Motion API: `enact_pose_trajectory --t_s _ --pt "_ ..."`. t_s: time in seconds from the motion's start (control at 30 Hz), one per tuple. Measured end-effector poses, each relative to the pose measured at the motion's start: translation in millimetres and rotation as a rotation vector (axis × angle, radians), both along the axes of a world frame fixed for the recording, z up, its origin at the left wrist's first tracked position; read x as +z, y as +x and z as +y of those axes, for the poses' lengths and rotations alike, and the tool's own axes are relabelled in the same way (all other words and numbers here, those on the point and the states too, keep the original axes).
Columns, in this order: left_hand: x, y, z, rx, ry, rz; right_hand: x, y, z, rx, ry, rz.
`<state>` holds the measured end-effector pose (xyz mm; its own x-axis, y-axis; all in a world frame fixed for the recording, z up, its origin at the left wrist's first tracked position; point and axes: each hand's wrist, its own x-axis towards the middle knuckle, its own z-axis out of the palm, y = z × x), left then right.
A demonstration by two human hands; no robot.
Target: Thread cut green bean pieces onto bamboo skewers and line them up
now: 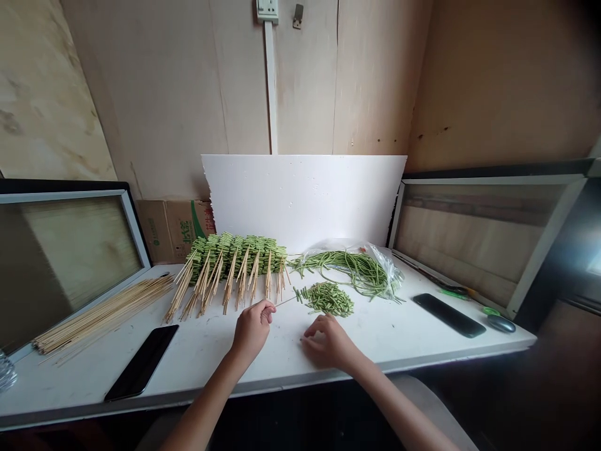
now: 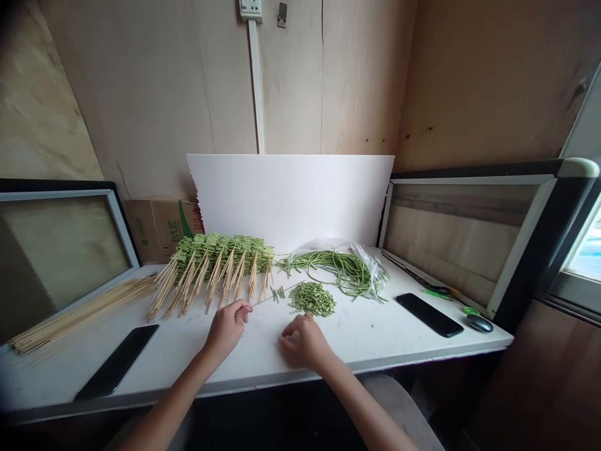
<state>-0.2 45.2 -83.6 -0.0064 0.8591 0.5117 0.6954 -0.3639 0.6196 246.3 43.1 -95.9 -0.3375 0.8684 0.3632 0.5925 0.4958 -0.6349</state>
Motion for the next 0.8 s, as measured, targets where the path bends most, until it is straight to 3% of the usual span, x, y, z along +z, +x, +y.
enact_pose_trajectory --t_s 0.13,0.23,0.53,0.8 --pt "-0.6 1 0 -0.005 -0.012 0.031 -11.0 -8 -2 -0.052 0.068 -0.132" --pt "-0.9 1 0 -0.011 -0.012 0.031 -6.9 -1 5 -0.056 0.079 -0.058" --pt "-0.4 1 0 -0.041 0.014 0.025 17.9 52 39 0.025 -0.319 0.785" --pt "-0.8 6 -4 -0.064 0.001 0.040 28.5 51 33 0.149 -0.481 1.162"
